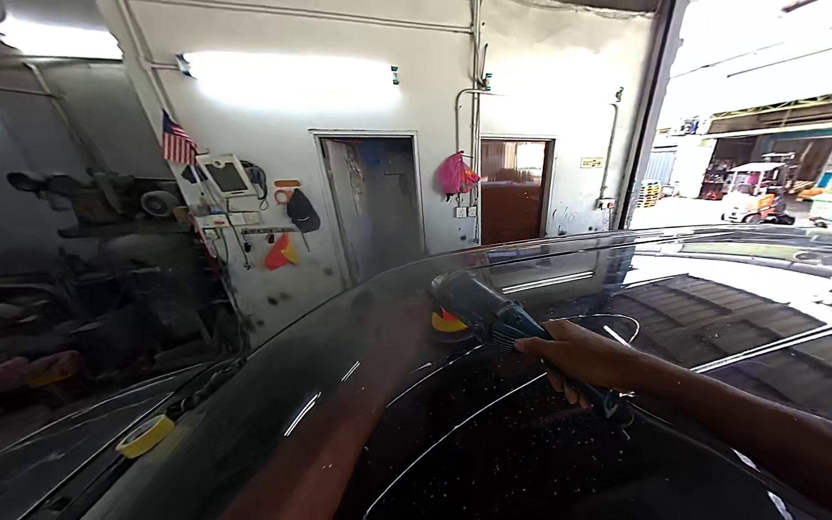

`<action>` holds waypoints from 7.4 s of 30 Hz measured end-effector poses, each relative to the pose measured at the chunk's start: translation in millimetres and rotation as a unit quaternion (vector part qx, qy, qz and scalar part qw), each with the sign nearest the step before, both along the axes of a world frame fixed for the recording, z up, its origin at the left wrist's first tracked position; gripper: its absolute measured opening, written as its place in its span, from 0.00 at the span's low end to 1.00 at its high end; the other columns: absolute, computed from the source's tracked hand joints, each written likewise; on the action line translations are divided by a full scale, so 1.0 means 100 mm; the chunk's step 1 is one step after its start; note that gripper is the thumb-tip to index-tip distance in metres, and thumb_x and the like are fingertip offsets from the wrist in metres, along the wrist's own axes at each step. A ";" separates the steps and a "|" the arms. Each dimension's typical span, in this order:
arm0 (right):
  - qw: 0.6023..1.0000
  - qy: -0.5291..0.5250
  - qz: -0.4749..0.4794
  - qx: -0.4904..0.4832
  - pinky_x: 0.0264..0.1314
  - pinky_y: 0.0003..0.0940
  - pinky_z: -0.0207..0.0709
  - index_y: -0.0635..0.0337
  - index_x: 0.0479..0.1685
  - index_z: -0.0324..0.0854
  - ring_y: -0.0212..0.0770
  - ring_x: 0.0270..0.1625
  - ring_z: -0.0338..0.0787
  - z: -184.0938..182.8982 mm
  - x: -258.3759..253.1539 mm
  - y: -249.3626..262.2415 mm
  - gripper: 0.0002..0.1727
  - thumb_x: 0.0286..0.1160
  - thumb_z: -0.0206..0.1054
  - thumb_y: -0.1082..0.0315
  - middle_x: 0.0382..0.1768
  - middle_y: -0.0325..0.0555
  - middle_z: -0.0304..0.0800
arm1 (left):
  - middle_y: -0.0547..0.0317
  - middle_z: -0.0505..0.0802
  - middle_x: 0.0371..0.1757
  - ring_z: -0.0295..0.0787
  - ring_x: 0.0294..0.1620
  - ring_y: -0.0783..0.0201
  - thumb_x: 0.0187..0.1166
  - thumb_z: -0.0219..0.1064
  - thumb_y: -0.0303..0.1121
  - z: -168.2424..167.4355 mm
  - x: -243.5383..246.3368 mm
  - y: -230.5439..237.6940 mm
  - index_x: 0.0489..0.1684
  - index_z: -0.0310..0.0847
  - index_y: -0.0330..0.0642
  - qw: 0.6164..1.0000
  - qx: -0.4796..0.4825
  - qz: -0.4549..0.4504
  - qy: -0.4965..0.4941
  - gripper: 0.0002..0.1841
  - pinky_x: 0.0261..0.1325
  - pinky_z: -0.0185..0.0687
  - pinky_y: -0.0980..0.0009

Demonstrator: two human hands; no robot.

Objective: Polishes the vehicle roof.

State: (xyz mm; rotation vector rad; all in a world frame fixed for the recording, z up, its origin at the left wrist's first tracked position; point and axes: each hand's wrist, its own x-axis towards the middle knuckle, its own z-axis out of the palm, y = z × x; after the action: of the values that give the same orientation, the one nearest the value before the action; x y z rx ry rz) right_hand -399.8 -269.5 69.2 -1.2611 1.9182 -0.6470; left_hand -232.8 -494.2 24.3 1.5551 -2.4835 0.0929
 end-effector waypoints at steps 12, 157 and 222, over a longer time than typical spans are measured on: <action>0.989 -0.065 -0.124 -0.057 0.16 0.32 0.82 0.59 0.49 0.76 0.39 0.13 0.84 -0.01 -1.14 0.93 0.26 0.91 0.53 0.42 0.17 0.47 0.81 | 0.34 0.90 0.59 0.90 0.60 0.35 0.86 0.56 0.25 0.27 -1.73 0.58 0.66 0.77 0.32 0.988 -0.021 -0.151 -0.039 0.15 0.56 0.85 0.39; 0.986 -0.049 -0.160 -0.026 0.16 0.36 0.83 0.59 0.49 0.74 0.40 0.13 0.83 0.18 -1.04 0.44 0.27 0.91 0.49 0.41 0.17 0.47 0.78 | 0.44 0.74 0.84 0.64 0.86 0.37 0.88 0.62 0.38 0.40 1.27 0.28 0.80 0.76 0.47 0.982 -0.128 -0.115 0.071 0.23 0.79 0.67 0.36; 0.962 -0.099 -0.239 -0.084 0.15 0.34 0.82 0.59 0.49 0.76 0.40 0.13 0.83 -0.12 -2.19 1.72 0.26 0.91 0.52 0.42 0.17 0.47 0.80 | 0.36 0.89 0.61 0.90 0.60 0.36 0.89 0.53 0.28 0.43 -3.29 1.18 0.73 0.71 0.35 0.957 -0.058 -0.269 -0.086 0.17 0.56 0.85 0.41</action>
State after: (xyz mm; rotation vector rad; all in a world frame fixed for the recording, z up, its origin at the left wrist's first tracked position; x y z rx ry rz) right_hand -618.5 -97.2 56.9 -0.7863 2.0389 -1.1572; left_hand -561.8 -376.6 67.3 0.8128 -2.8818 0.2911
